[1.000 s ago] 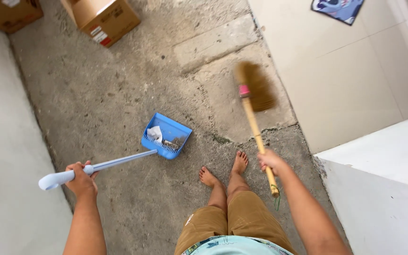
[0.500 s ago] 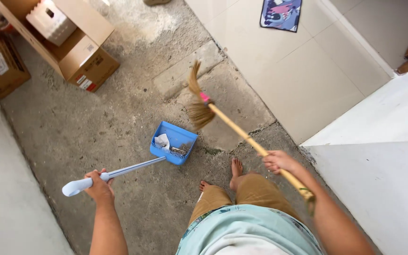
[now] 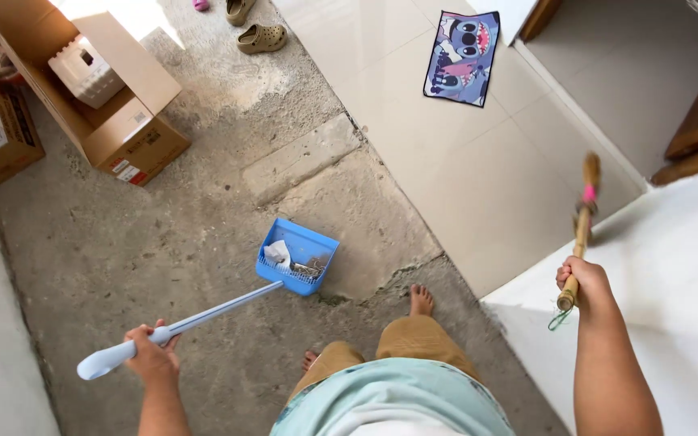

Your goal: The person is sweeping dust and debris into a dustpan and cleaning cobwebs from a corner using a broom.

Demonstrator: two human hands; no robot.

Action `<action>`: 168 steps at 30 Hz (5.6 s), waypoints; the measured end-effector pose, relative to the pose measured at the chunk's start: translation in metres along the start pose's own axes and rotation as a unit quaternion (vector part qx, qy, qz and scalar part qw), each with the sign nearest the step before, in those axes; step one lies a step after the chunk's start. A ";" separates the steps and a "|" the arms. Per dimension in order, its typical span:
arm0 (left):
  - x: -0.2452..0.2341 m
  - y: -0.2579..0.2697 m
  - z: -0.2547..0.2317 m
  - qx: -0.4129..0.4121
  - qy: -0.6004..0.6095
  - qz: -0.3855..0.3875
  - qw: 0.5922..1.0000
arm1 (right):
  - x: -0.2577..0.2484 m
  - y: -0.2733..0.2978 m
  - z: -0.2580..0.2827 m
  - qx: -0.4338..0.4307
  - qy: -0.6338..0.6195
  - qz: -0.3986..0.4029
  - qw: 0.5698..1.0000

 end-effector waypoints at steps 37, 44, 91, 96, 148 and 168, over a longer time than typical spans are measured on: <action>-0.019 0.239 -0.025 0.025 0.007 -0.290 0.957 | 0.327 -0.208 0.130 0.108 0.333 0.181 0.919; -0.033 0.273 -0.017 0.018 0.006 -0.357 0.934 | 0.471 -0.186 0.026 0.170 0.301 0.209 0.915; -0.325 0.333 -0.007 0.016 0.032 -0.328 0.944 | 0.257 0.198 -0.275 0.140 0.449 0.450 0.759; -0.342 0.328 -0.004 0.012 0.056 -0.341 0.938 | 0.124 0.138 -0.217 0.049 0.591 0.257 0.763; -0.372 -0.006 -0.070 0.004 0.035 -0.390 0.920 | 0.554 0.073 -0.429 0.264 0.372 0.221 0.862; -0.385 -0.121 -0.032 -0.017 0.014 -0.340 0.940 | 0.761 0.058 -0.151 0.054 0.587 0.218 0.778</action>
Point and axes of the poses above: each hand's wrist, its own y-axis away from the middle knuckle, its own x-axis out of the palm, z = x × y, the point moved 9 cm from there along -y, towards the middle knuckle, and after that the axes turned 6 degrees about x, right-handed, at the moved point
